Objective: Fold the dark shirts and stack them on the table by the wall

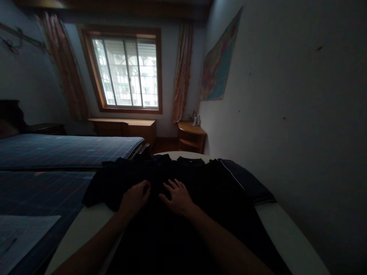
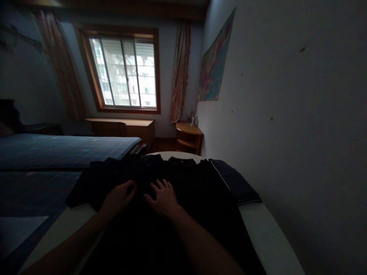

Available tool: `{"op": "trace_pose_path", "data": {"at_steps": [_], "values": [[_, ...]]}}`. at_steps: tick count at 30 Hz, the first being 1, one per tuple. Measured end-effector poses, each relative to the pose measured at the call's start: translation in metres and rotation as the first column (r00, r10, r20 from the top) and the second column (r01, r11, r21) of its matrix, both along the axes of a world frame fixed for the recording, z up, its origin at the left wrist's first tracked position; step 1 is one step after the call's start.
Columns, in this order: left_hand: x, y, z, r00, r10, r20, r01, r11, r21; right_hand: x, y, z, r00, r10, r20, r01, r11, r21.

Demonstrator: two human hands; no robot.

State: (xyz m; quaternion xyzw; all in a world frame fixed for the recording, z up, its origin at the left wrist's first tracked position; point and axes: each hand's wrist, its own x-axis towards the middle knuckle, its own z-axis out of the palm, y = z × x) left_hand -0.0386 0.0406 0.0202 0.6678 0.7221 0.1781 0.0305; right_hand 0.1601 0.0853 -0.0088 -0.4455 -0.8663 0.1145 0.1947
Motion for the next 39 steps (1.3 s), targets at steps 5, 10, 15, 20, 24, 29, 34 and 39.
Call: {"op": "trace_pose_path", "data": {"at_steps": [5,10,15,20,24,29,34,39], "values": [[0.013,-0.005,0.003,0.994,-0.062,0.091,0.051,0.992,0.115,-0.001,0.003,0.007,0.99,-0.006,-0.142,0.016,0.998,0.066],[0.028,-0.009,0.003,0.983,-0.156,0.094,0.139,0.977,0.162,-0.001,0.009,0.004,0.974,0.005,-0.225,-0.003,1.0,0.005],[0.038,-0.013,0.004,0.976,-0.219,0.017,0.215,0.969,0.119,-0.002,0.023,0.012,0.936,-0.034,-0.351,0.034,0.999,-0.007],[0.044,-0.016,0.004,0.969,-0.241,-0.054,0.246,0.963,0.112,-0.014,0.053,0.039,0.971,-0.055,-0.232,0.055,0.998,-0.007],[0.046,-0.015,0.002,0.955,-0.282,-0.098,0.288,0.955,0.065,-0.037,0.08,0.052,0.985,-0.09,-0.146,0.084,0.995,-0.052],[0.051,-0.015,0.004,0.932,-0.34,-0.123,0.341,0.94,-0.011,-0.063,0.101,0.048,0.962,-0.265,-0.07,0.26,0.963,-0.076],[0.054,-0.015,0.003,0.912,-0.395,-0.109,0.392,0.919,-0.045,-0.063,0.127,0.04,0.923,-0.382,-0.042,0.372,0.916,-0.15],[0.053,-0.013,0.002,0.911,-0.398,-0.11,0.397,0.917,-0.034,-0.061,0.153,0.031,0.938,-0.332,-0.1,0.301,0.923,-0.239]]}}
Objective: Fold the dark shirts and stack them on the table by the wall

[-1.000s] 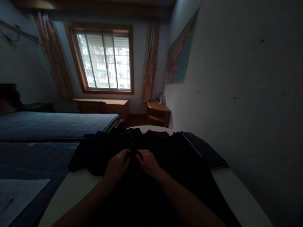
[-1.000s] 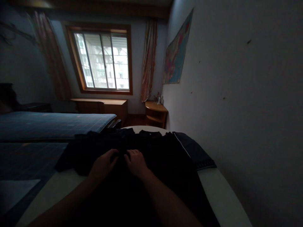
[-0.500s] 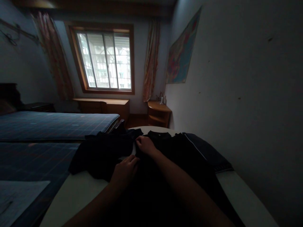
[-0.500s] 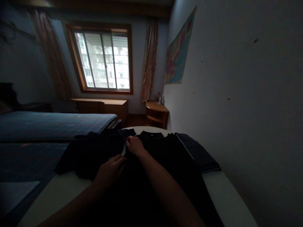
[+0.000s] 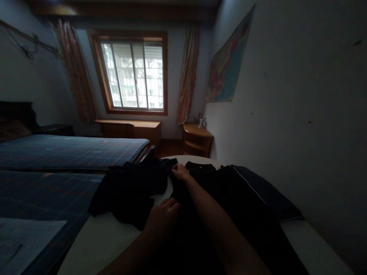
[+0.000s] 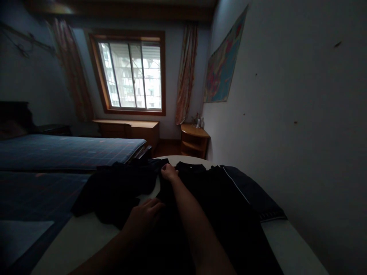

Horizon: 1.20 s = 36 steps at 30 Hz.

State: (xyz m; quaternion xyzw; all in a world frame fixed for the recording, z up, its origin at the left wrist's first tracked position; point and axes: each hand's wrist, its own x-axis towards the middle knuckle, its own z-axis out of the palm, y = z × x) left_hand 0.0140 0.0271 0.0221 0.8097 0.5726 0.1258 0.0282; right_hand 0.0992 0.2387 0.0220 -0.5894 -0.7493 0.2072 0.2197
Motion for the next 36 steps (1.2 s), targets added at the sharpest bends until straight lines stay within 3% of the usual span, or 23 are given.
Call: {"op": "trace_pose_path", "data": {"at_steps": [6,15,25,32,36], "values": [[0.0,0.0,0.001,1.0,0.009,-0.009,-0.009,1.0,0.005,-0.002,0.014,-0.011,0.994,0.067,-0.087,-0.06,0.995,0.086],[0.002,-0.003,0.001,1.0,0.027,-0.013,-0.027,1.0,0.012,0.007,-0.006,-0.015,0.986,0.14,0.091,-0.152,0.978,0.139],[-0.01,0.0,0.014,0.974,0.228,-0.008,-0.228,0.974,0.0,0.032,-0.032,0.009,0.967,-0.06,0.246,0.041,0.996,0.085],[-0.034,0.008,0.006,0.926,0.375,0.048,-0.375,0.927,-0.005,0.052,-0.055,0.006,0.924,-0.029,0.382,0.04,0.999,-0.022],[-0.036,0.009,0.006,0.921,0.377,0.098,-0.379,0.925,0.003,0.058,-0.059,0.01,0.915,-0.012,0.404,0.017,1.0,-0.01]]}}
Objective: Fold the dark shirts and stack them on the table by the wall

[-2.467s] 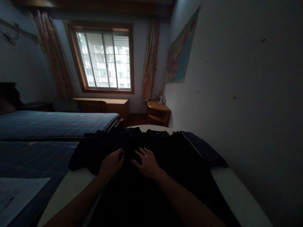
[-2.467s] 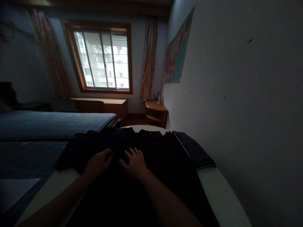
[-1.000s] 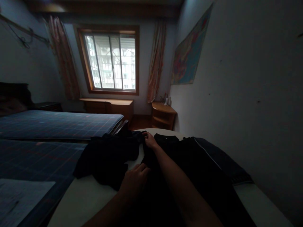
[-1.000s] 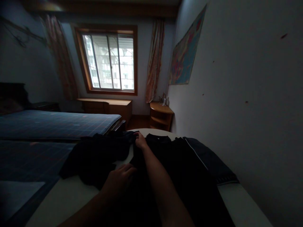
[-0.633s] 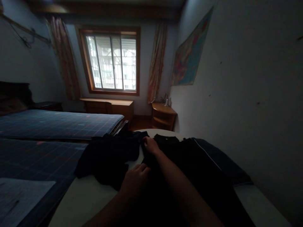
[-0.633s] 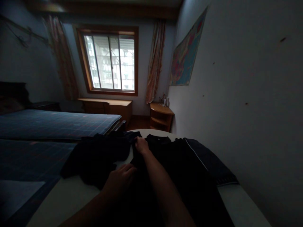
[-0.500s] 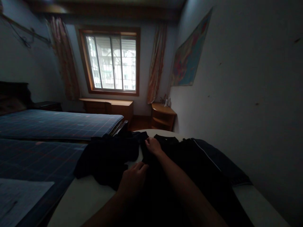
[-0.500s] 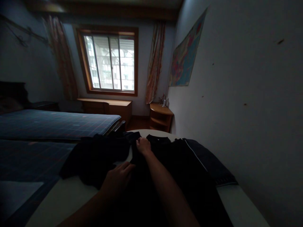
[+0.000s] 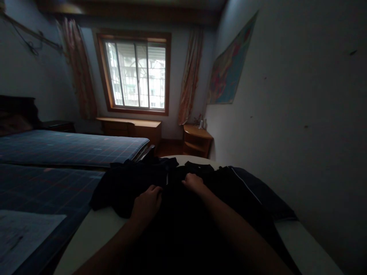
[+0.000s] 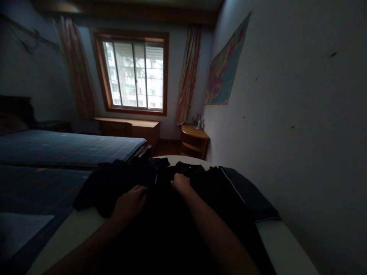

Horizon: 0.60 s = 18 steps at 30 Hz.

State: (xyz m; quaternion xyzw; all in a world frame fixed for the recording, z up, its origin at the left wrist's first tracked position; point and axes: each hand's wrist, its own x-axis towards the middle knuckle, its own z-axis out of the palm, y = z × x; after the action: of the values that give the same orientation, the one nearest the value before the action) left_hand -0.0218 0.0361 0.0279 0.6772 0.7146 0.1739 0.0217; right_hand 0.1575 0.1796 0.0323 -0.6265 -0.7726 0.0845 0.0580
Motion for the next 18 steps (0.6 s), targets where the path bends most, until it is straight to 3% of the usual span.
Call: {"op": "trace_pose_path", "data": {"at_steps": [4,9,18], "values": [[0.009,-0.004,0.002,0.996,-0.089,0.004,0.089,0.996,0.024,-0.011,-0.001,0.013,0.999,0.035,-0.006,-0.034,0.997,0.075],[0.025,-0.01,0.004,0.979,-0.2,-0.039,0.199,0.98,-0.006,-0.046,-0.003,0.023,0.996,0.081,-0.049,-0.076,0.992,0.098],[0.036,-0.015,0.009,0.949,-0.306,-0.082,0.298,0.95,-0.094,-0.079,-0.002,0.007,0.999,0.028,-0.036,-0.025,0.996,0.081]]}}
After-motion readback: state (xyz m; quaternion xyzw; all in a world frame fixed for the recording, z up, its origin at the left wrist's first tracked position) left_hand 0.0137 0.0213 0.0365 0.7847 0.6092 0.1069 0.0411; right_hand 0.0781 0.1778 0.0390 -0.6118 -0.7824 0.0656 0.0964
